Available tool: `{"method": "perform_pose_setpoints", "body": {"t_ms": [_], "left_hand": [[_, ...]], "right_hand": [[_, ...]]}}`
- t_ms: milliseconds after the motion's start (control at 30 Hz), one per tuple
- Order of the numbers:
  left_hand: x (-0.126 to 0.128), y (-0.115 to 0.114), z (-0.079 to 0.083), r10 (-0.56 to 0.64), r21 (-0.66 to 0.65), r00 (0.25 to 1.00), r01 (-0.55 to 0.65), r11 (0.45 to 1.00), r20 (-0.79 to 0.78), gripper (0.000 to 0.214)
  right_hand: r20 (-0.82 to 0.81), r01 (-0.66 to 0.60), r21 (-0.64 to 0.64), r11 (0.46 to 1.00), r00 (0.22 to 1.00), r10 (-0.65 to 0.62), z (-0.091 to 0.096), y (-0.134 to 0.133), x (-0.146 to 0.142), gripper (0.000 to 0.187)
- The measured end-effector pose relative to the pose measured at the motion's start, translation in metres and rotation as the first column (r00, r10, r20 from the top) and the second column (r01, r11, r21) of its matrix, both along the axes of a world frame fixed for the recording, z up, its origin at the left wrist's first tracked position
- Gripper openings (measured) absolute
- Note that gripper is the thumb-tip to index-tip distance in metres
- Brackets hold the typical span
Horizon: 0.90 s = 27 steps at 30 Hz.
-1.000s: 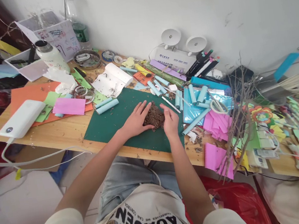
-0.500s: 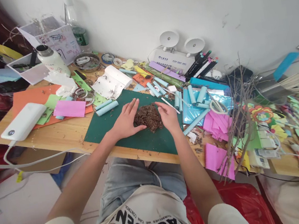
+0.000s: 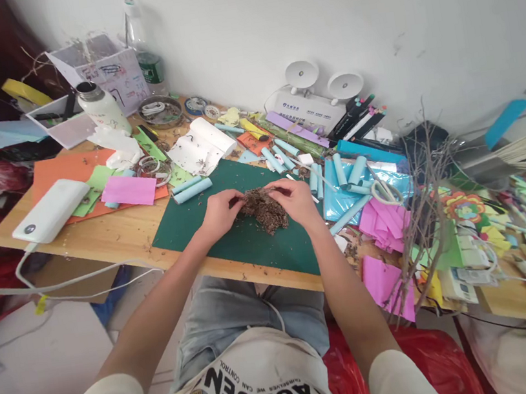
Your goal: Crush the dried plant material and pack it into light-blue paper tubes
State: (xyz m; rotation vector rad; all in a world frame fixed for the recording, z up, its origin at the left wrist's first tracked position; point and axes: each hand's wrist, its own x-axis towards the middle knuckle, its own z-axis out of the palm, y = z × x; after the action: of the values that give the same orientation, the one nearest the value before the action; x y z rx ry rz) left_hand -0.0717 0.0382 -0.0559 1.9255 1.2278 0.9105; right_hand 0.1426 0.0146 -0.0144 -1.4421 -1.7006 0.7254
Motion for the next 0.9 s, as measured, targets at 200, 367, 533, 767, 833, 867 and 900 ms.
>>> {"method": "perform_pose_setpoints", "body": {"t_ms": [200,367,533,767,833,867,900], "left_hand": [[0.023,0.001,0.007,-0.048,-0.170,0.937,0.113,0.979,0.345,0.021],[0.025,0.009,-0.006,0.003,-0.280,0.939,0.099,0.955,0.343,0.022],[0.015,0.009,-0.006,0.037,-0.277,0.945,0.058,0.959,0.325,0.027],[0.031,0.010,-0.001,0.121,-0.386,0.860,0.093,0.918,0.496,0.031],[0.027,0.015,-0.004,0.112,-0.361,0.906,0.046,0.932,0.407,0.026],[0.023,0.017,-0.005,0.103,-0.339,0.933,0.021,0.941,0.344,0.023],[0.019,0.019,-0.006,0.088,-0.315,0.957,0.004,0.949,0.276,0.021]], "right_hand": [[-0.068,-0.105,-0.054,0.993,0.993,0.101,0.002,-0.013,-0.006,0.041],[-0.046,0.140,-0.072,0.988,0.989,-0.143,-0.019,-0.009,-0.006,0.019],[-0.101,0.064,-0.053,0.997,0.992,-0.069,-0.016,-0.010,0.002,0.031],[-0.095,0.149,0.011,0.989,0.985,-0.147,-0.019,-0.010,-0.017,0.018],[-0.069,0.186,0.022,0.982,0.980,-0.184,-0.020,-0.011,-0.014,0.016],[-0.050,0.190,0.024,0.982,0.981,-0.188,-0.018,-0.011,-0.011,0.016],[-0.027,0.174,0.021,0.984,0.984,-0.174,-0.016,-0.011,-0.008,0.017]]}}
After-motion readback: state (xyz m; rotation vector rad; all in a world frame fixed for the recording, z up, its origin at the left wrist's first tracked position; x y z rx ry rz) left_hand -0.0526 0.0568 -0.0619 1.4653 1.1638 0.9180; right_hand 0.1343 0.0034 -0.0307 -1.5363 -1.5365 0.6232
